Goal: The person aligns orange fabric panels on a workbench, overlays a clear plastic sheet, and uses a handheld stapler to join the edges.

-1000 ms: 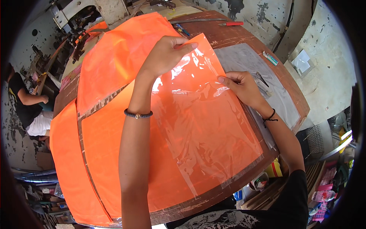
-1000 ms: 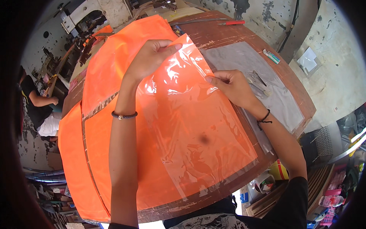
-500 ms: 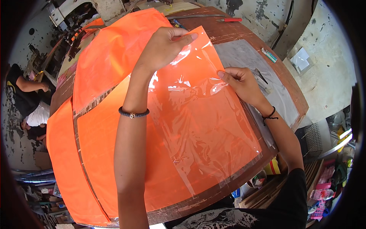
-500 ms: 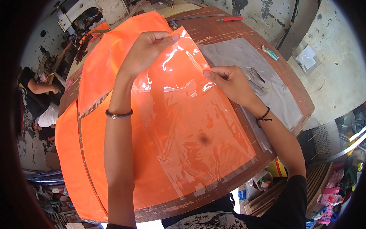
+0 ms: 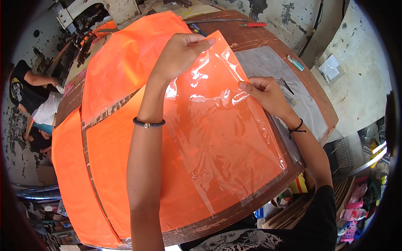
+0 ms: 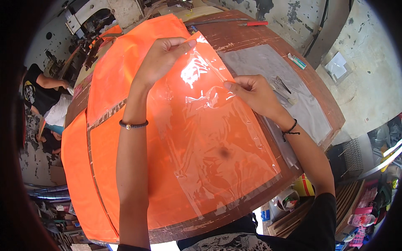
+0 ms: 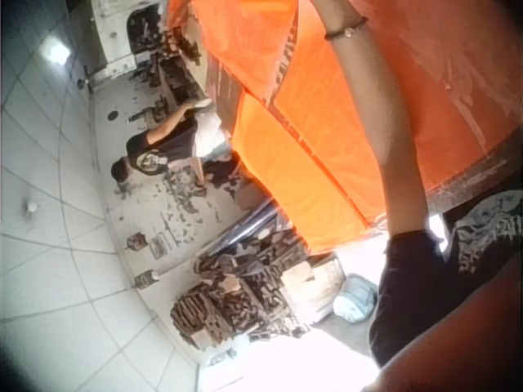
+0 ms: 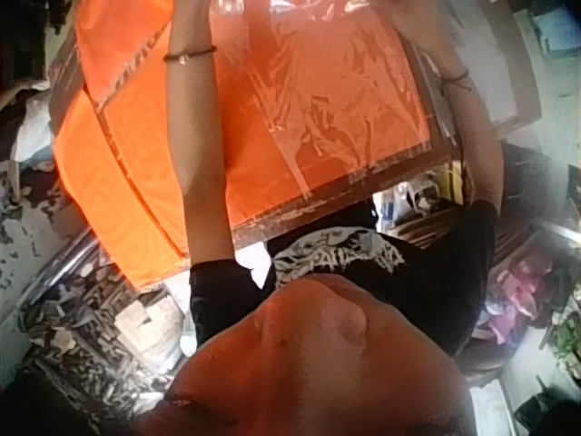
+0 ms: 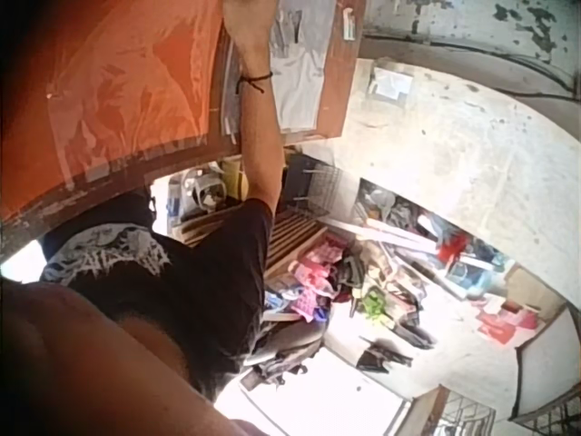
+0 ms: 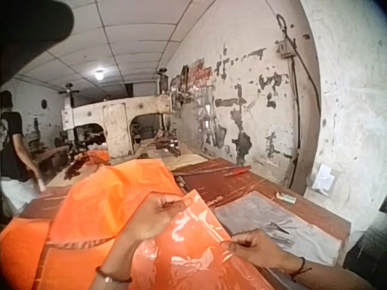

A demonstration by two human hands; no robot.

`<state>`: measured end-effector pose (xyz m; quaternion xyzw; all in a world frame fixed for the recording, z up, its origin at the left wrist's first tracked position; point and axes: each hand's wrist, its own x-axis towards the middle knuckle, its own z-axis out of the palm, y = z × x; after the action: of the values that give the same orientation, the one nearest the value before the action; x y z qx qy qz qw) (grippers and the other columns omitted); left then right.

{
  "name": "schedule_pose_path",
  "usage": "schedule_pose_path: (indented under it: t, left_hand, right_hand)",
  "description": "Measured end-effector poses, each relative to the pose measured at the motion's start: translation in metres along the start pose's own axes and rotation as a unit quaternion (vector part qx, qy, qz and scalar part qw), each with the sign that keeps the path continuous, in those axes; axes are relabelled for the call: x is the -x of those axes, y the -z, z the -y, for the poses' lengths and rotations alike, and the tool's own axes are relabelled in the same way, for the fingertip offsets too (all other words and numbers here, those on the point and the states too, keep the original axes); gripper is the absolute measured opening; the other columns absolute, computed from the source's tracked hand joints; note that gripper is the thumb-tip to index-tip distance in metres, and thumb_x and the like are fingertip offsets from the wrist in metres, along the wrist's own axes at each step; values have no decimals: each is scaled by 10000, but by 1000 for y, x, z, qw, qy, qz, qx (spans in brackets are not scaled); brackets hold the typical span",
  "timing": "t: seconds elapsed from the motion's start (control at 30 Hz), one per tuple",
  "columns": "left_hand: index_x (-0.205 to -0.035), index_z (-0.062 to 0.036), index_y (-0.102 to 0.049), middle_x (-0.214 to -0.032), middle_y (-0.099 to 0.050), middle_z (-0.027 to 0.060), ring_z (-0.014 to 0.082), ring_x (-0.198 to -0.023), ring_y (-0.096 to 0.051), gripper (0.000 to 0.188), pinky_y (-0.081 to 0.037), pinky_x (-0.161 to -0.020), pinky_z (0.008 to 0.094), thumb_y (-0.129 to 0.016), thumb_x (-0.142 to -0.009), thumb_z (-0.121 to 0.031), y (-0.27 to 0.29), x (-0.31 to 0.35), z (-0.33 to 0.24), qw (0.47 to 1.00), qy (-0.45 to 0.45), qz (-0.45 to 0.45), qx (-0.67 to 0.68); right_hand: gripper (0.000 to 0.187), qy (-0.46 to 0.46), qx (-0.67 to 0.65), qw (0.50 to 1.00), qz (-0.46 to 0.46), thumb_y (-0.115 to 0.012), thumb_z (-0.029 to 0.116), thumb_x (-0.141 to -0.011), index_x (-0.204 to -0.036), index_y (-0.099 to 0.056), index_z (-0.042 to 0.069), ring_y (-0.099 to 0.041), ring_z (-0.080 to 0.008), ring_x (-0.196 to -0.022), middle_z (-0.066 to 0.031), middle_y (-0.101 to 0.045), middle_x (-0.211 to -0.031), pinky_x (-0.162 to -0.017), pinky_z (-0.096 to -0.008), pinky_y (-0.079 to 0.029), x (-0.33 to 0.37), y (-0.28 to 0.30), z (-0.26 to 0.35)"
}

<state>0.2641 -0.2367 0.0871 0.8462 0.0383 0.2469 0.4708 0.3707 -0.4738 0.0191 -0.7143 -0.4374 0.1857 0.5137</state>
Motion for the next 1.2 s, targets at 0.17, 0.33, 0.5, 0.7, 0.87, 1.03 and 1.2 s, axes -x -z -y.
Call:
schedule_pose_path:
  t: [0.17,0.33,0.5,0.7,0.87,1.03,1.2]
  left_hand:
    - [-846,-3,-700,-630,-433,-55,55,-604,-364,381,-344,-565,250,-686,-907,-379,4,2,-5,999,38,19,7]
    - [-849,-8,-700,-638,-437,-53,55,-607,-362,377,-345,-571,250,-681,-912,-379,6,1,-4,999,43,20,5]
    - [-853,-7,-697,-658,-465,-48,59,-630,-392,380,-367,-594,247,-677,-914,-381,6,1,-4,999,47,23,3]
    - [-841,-10,-690,-656,-454,-49,62,-627,-390,378,-369,-596,250,-677,-914,-381,6,3,-4,998,50,25,5]
    - [-834,-19,-689,-634,-411,-59,59,-608,-362,360,-344,-577,248,-679,-915,-371,7,1,0,998,56,21,6]
    - [-835,-23,-690,-625,-381,-65,56,-598,-342,354,-325,-566,247,-676,-917,-368,5,2,-4,998,55,6,9]
    - [-857,-22,-698,-637,-385,-62,60,-613,-350,359,-338,-582,244,-676,-916,-375,7,2,-3,998,58,4,1]
  right_hand:
    - [295,-10,-1,1000,17,-639,256,-966,-977,-717,-28,-511,0,-690,39,-661,-793,-603,-194,-432,1,3,-4]
    - [304,-8,10,1000,19,-625,265,-975,-982,-714,-26,-484,2,-664,42,-641,-766,-578,-197,-413,3,4,0]
    - [370,25,31,999,-4,-590,313,-990,-821,-628,-13,-299,-26,-584,79,-380,-621,-491,-257,-272,4,1,-4]
    - [376,50,70,996,-7,-562,318,-1004,-849,-615,-21,-324,-28,-590,70,-395,-620,-498,-256,-294,5,0,-1]
    - [368,34,32,999,-23,-584,323,-993,-924,-662,-30,-346,-13,-600,88,-449,-647,-502,-236,-300,4,-2,-2]
    - [347,26,12,999,-14,-621,317,-973,-963,-693,-23,-354,-3,-607,91,-472,-657,-505,-222,-298,2,1,-4]
    - [328,7,-11,1000,-8,-646,313,-958,-940,-700,-10,-349,-3,-600,90,-467,-647,-500,-223,-292,3,-3,-2]
